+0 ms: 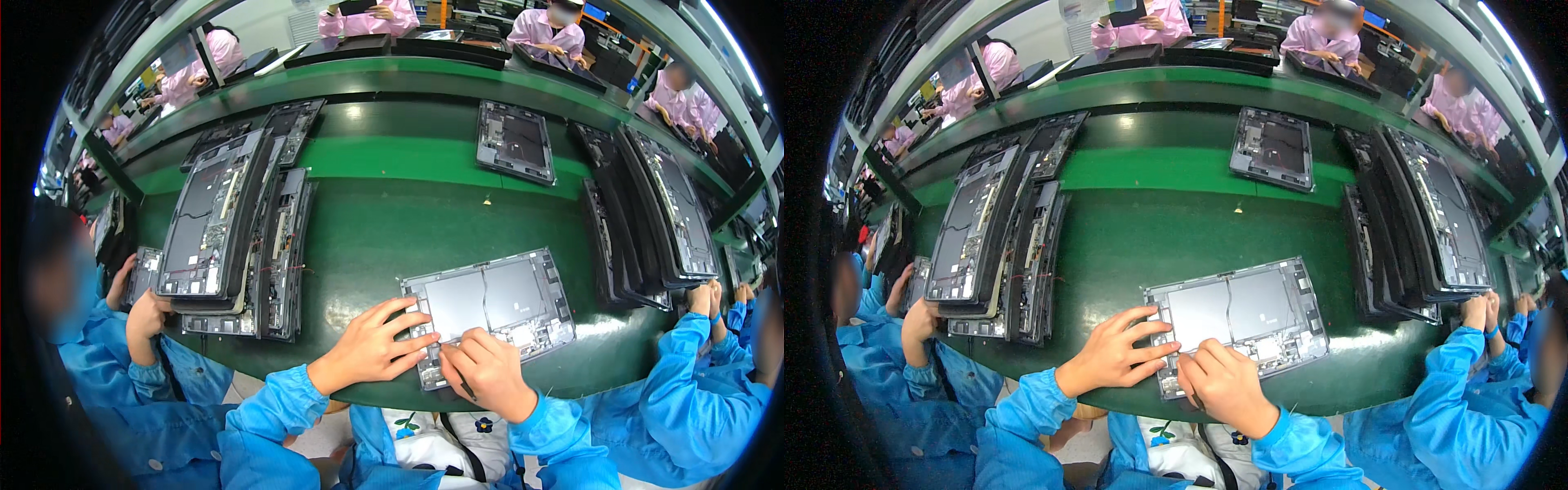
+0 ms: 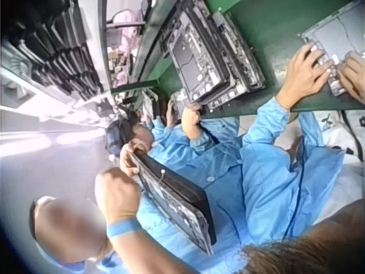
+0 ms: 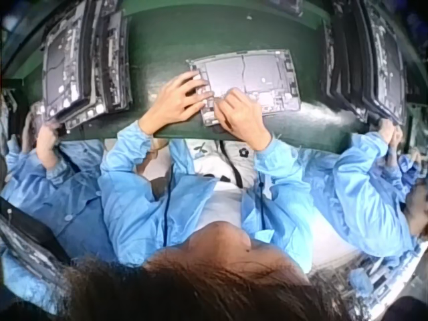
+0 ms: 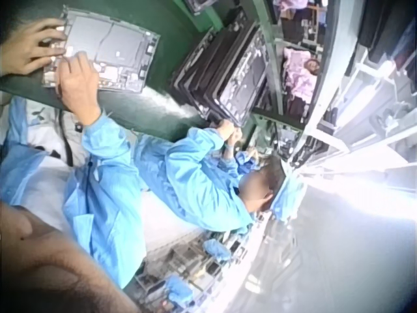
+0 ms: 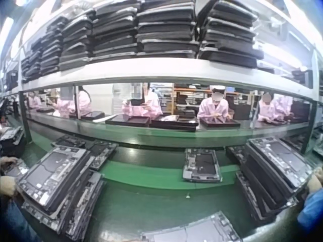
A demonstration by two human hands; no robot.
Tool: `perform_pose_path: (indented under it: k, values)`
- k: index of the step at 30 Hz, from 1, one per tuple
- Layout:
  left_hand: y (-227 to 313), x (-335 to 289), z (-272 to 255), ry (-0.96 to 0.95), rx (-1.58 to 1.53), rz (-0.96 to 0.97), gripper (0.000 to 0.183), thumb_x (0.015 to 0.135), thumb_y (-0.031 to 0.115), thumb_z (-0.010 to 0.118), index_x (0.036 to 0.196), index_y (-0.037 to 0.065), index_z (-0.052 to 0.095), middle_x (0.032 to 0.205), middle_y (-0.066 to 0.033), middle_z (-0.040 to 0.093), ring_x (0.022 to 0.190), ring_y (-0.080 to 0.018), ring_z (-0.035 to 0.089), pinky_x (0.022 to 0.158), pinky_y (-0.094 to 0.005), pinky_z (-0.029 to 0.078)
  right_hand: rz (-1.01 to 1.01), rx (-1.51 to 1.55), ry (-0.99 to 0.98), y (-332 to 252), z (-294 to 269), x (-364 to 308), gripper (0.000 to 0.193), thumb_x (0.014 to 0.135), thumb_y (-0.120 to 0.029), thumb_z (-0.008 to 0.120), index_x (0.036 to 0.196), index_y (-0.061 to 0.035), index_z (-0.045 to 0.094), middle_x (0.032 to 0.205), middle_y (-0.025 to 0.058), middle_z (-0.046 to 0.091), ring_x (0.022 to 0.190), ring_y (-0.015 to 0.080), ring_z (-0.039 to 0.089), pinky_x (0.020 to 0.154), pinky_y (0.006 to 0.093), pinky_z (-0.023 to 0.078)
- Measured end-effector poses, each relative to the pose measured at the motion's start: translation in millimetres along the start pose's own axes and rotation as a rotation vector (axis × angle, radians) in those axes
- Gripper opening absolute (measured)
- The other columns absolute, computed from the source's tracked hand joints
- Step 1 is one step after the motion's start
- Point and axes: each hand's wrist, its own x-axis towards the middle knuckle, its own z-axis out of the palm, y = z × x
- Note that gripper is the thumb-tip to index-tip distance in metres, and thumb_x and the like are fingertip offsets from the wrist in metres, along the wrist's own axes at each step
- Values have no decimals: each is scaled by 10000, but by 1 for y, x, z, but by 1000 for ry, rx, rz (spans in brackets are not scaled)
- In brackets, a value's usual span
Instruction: The worker is assembling the internal components and outer casing of tablet devices on an assembly line.
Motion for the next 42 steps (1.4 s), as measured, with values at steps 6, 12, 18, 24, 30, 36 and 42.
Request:
perform_pose_path:
  k: [6, 12, 18, 24, 30, 36, 42]
  values:
    - [2, 0, 0, 16, 7, 1, 352, 845, 283, 762, 1197, 279, 767, 1300, 0, 647, 1278, -328, 575, 940, -451, 570, 200, -20, 89, -23, 7, -14, 124, 785, -51, 787, 894, -42, 728, 719, 25, 588, 671, 188, 608, 499, 325, 480]
    - [1, -3, 1, 23, 19, 75, 355, 842, 281, 769, 1197, 283, 766, 1319, -22, 637, 1277, -329, 575, 1007, -482, 551, 220, 10, 123, -21, 12, -20, 120, 805, -70, 779, 910, -35, 732, 721, 25, 585, 676, 179, 607, 500, 316, 488]
    - [5, -1, -3, 4, 43, 88, 344, 835, 282, 771, 1179, 287, 772, 1313, -18, 641, 1269, -327, 580, 1023, -496, 547, 239, 170, 267, -10, 3, -18, 112, 782, 1, 770, 888, -16, 736, 722, 58, 638, 651, 222, 613, 521, 350, 497]
    - [4, 2, 0, 17, 49, 98, 348, 821, 266, 770, 1169, 282, 770, 1299, -15, 649, 1255, -323, 592, 1013, -496, 556, 319, 164, 198, 5, -10, -27, 163, 750, 74, 776, 899, 17, 744, 769, 111, 710, 669, 237, 665, 579, 330, 521]
    - [7, 1, -4, 6, 54, 95, 347, 809, 244, 766, 1155, 265, 771, 1296, -21, 653, 1249, -307, 601, 1039, -511, 544, 325, 103, 152, 1, -13, -26, 152, 750, 66, 775, 887, 13, 738, 757, 97, 706, 662, 237, 660, 581, 338, 523]
    - [7, 0, -2, -13, 33, 92, 332, 813, 228, 760, 1144, 251, 776, 1291, -20, 656, 1248, -309, 600, 1058, -528, 530, 468, 203, 204, -1, -14, -20, 84, 757, 56, 758, 808, 5, 717, 700, 100, 668, 614, 230, 634, 553, 324, 494]
    - [9, 8, -10, 45, -49, 44, 354, 849, 233, 749, 1202, 221, 761, 1380, -105, 596, 1288, -369, 559, 1116, -523, 464, 528, 290, 260, 6, -8, -27, 66, 770, 9, 743, 761, -24, 686, 678, 80, 659, 596, 221, 606, 537, 329, 466]
